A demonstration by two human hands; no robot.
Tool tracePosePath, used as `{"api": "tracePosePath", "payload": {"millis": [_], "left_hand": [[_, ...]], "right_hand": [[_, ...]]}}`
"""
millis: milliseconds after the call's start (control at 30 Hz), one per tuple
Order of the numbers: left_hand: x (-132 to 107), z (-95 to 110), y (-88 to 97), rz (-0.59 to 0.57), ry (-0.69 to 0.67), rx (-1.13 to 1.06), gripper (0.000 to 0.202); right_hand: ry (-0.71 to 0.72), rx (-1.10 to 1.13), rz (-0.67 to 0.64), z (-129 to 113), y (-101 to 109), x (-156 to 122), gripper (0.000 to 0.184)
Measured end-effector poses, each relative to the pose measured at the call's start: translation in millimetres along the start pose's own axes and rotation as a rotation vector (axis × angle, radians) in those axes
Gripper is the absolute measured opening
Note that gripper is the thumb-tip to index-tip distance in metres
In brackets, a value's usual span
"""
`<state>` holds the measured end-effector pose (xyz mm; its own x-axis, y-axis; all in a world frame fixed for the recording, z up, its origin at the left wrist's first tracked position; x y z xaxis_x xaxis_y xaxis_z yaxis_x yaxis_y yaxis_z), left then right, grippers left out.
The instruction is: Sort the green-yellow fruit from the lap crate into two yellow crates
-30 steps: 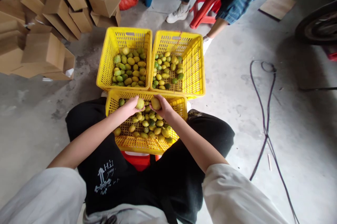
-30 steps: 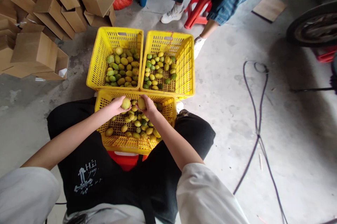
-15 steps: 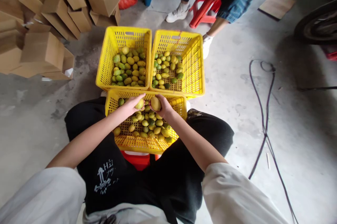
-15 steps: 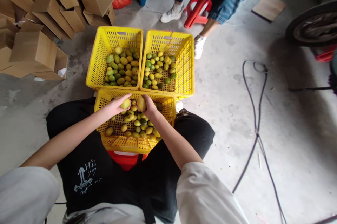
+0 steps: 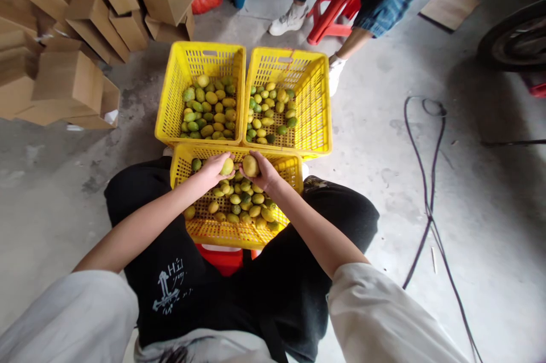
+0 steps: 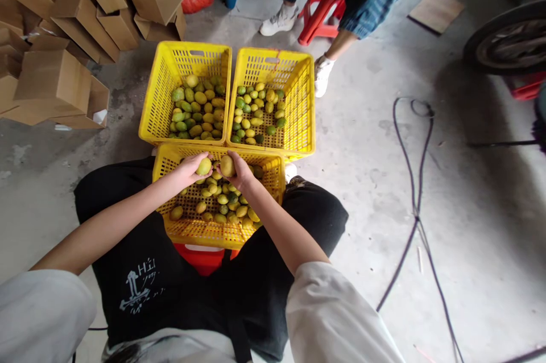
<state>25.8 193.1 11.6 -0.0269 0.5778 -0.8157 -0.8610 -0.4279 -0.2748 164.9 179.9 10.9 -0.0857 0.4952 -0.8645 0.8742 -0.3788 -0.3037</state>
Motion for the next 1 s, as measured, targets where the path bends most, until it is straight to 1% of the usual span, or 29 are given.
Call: {"api": "tracePosePath", "payload": {"millis": [133,300,367,467,533,633,700,733,800,900,933,1000], "left_hand": [[2.2,-0.1,1.6,0.011,0.006,0.026,0.033],[4.9,-0.4,2.4,-0.021,0.013,0.089,0.034],[4.1,-0.2,0.9,-0.027,0.037,0.066,0.035],[1.5,1.3,-2.1,-0.023,0.094,-0.004,0.037],[0.3,2.3,-2.7,-0.026,0.125,-0.026,0.032],[0.2,2.2,-0.7,-0.119,0.094,-0.059,0.016],[1.0,1.5,1.3,-0.184,0.038,-0.077,0.013],[1.4,1.4,2.2,-0.191,0.011,-0.075,0.015],[2.3,1.7,2.9,-0.134,-0.018,-0.051,0.021],[2.7,3.3,1.6,0.004,-0.020,-0.025,0.029],[2.7,3.7,0.9,0.030,-0.014,-0.031,0.029],[2.4,3.8,-0.4,0.039,-0.002,-0.058,0.027]], "right_hand": [[-0.017,-0.031,0.006,0.1,-0.1,-0.2,0.019],[-0.045,-0.053,0.010,-0.5,-0.1,-2.8,0.023],[-0.048,-0.063,0.015,-0.5,0.1,-4.0,0.019],[-0.005,-0.074,0.022,-0.8,-0.8,-6.0,0.010],[0.026,-0.061,0.010,-1.4,-2.2,-7.4,0.005],[0.053,-0.021,0.004,-2.9,-3.4,-8.6,0.006],[0.057,-0.017,0.017,-3.9,-2.7,-8.1,0.005],[0.054,-0.020,0.020,-4.2,-2.0,-7.4,0.004],[0.046,-0.024,0.021,-4.5,-0.5,-5.2,0.008],[0.039,-0.009,0.025,-4.5,1.0,-1.9,0.011],[0.040,-0.003,0.028,-4.6,1.2,-1.3,0.011],[0.036,0.002,0.022,-4.8,0.9,-1.0,0.013]]}}
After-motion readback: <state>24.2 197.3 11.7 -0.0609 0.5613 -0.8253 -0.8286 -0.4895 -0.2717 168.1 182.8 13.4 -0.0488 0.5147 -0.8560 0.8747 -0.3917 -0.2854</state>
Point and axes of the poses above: each hand's wrist, its own x-axis towards the middle knuckle, its own y-axis out of the back of the hand, z = x × y, the point moved 1 cm from there along x, towards the middle knuckle, and after that the axes turned 13 degrees about -x, right-handed, at the moved point
